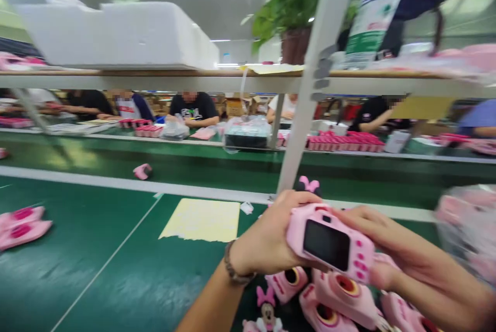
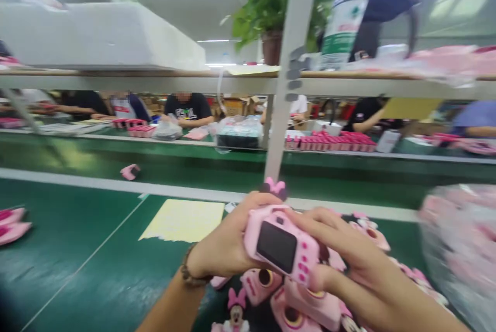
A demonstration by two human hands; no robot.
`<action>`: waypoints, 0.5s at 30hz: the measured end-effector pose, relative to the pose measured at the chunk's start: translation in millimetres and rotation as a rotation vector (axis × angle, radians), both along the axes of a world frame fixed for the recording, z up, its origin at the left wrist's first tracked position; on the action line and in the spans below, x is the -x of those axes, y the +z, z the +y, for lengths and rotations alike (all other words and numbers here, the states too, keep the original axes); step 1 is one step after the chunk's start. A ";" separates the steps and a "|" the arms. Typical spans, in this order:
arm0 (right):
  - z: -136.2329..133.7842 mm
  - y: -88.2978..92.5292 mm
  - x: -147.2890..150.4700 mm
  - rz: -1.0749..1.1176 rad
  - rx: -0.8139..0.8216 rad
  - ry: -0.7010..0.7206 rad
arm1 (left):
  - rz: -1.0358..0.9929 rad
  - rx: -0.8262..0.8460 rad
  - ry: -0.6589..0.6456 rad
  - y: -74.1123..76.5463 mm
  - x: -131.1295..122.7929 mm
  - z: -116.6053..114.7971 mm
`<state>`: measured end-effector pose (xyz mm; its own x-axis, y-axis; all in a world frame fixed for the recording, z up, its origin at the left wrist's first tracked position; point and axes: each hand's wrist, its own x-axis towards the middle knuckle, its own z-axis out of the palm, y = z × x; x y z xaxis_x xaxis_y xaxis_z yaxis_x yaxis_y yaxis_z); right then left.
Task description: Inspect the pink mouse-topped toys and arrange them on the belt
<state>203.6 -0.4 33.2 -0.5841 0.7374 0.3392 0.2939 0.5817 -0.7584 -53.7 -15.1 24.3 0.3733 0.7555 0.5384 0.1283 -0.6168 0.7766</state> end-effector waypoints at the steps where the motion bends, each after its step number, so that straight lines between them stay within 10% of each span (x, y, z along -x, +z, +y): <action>1: -4.2 4.4 -3.5 -0.003 0.016 -0.007 | 0.000 0.024 -0.009 0.6 -0.6 0.6; 9: -14.9 5.5 13.7 0.298 0.631 0.140 | 0.045 0.029 -0.085 4.7 -10.1 -8.9; 15: -19.9 3.7 19.9 0.388 0.551 -0.008 | -0.047 0.394 -0.017 3.4 -19.9 -13.3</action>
<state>183.7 -20.3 36.9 -0.4897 0.8665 0.0971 -0.0576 0.0790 -0.9952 -33.8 -28.5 27.7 0.3691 0.9017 0.2251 0.0795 -0.2719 0.9590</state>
